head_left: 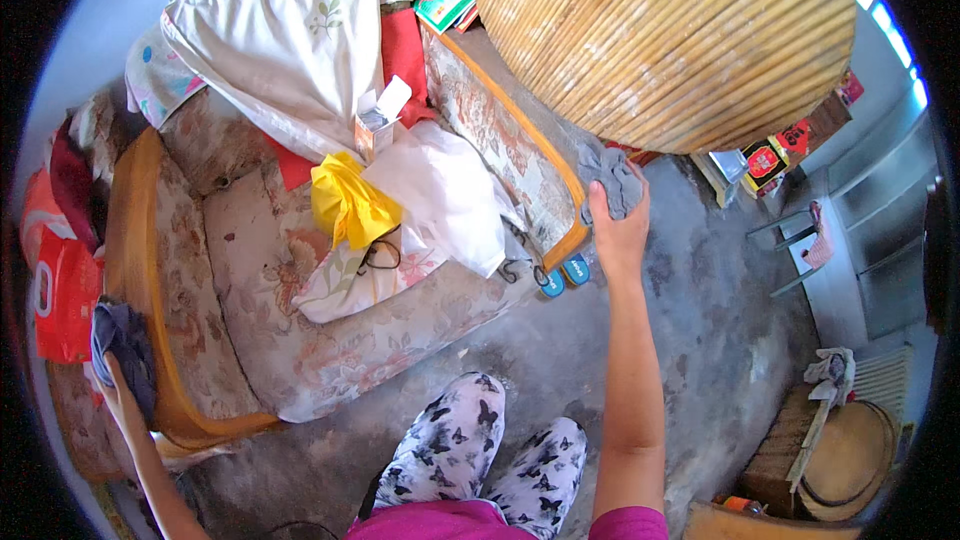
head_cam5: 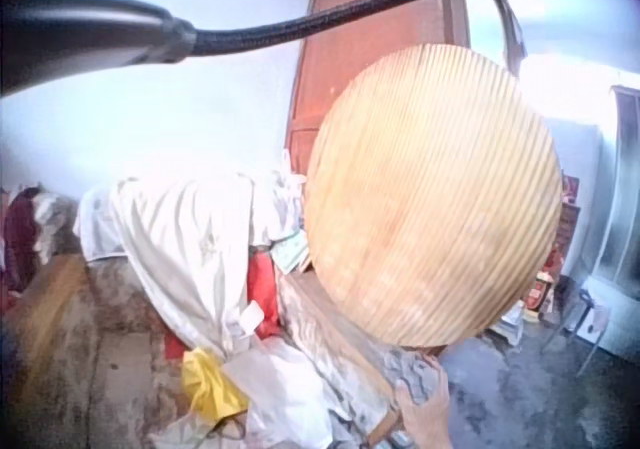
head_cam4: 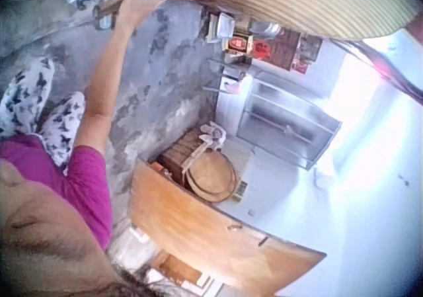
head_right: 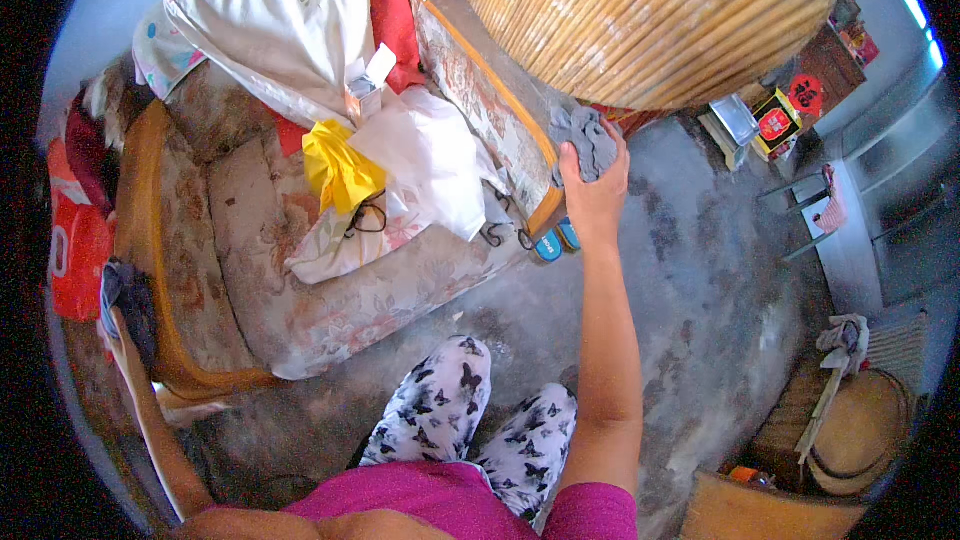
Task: The person wipes a wooden sofa armrest and a nearby wooden ledge using a gray cloth. They move a round woven tray aside to reach the sofa, then continue wiping the ledge and sofa surfaces repeatedly.
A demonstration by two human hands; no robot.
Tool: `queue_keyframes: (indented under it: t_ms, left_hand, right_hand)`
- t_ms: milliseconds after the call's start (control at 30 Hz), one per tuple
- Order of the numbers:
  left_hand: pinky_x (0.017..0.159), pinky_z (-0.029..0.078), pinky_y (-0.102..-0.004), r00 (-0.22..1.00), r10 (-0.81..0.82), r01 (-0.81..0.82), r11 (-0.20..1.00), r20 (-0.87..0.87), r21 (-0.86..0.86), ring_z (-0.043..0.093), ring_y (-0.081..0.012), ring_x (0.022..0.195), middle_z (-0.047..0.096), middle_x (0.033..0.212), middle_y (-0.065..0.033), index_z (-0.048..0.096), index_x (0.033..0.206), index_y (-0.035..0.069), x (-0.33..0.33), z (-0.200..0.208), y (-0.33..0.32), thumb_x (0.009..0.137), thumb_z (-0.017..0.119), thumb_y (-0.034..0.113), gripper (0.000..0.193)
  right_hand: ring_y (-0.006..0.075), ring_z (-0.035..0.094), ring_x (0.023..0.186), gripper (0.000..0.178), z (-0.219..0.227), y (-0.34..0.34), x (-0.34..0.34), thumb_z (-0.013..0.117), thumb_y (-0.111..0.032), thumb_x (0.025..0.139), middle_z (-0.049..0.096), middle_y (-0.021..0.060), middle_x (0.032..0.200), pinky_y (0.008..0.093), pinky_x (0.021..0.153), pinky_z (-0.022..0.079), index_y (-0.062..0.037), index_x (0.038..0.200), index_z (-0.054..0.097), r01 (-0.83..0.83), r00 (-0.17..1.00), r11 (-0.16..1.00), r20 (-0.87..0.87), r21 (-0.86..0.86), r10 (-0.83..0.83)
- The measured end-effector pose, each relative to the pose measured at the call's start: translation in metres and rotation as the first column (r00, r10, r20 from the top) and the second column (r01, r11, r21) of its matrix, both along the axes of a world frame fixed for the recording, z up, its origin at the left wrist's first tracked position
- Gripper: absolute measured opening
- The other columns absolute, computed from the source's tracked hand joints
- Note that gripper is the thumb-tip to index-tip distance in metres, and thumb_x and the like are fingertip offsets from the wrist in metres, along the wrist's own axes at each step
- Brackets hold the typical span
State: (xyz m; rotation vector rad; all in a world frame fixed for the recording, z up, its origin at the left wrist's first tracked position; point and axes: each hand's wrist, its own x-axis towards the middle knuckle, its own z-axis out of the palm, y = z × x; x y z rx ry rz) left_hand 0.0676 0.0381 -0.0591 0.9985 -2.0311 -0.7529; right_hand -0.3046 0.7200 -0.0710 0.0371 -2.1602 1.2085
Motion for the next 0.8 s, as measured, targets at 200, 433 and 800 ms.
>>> queue_keyframes:
  t_ms: [200,433,800]
  left_hand:
    - [0.125,0.023,-0.0475,0.985,-0.076,0.062,0.994,-0.155,-0.092,0.032,-0.0307,0.151,0.034,0.164,-0.0151,0.037,0.16,0.011,-0.004,0.009,0.031,0.104,0.061,0.039,0.068]
    - [0.126,0.021,-0.0496,0.971,-0.007,-0.075,0.941,-0.239,-0.33,0.028,-0.0292,0.153,0.028,0.168,-0.0122,0.03,0.163,0.013,-0.008,0.028,0.078,0.104,0.061,0.037,0.071]
    - [0.116,0.029,-0.0535,0.742,-0.667,0.534,0.647,-0.065,-0.544,0.033,-0.0403,0.143,0.035,0.152,-0.0219,0.035,0.153,0.0,-0.185,0.031,0.329,0.079,0.083,0.055,0.105]
  right_hand:
    - [0.0216,0.065,0.112,0.055,0.006,0.01,0.0,0.079,-0.02,0.088,0.068,0.0134,0.121,0.0355,0.101,0.049,-0.0012,0.134,0.056,-0.058,0.996,0.994,0.057,-0.091,0.063]
    - [0.0247,0.062,0.117,0.058,0.004,0.025,-0.011,0.08,-0.021,0.088,0.064,0.0156,0.125,0.0368,0.104,0.047,-0.0012,0.136,0.054,-0.129,0.98,0.991,0.147,-0.031,0.132]
    - [0.0294,0.055,0.126,0.061,0.007,0.028,-0.004,0.078,-0.023,0.089,0.055,0.0184,0.136,0.0401,0.109,0.043,-0.0011,0.139,0.05,-0.147,0.964,0.989,0.226,0.021,0.138]
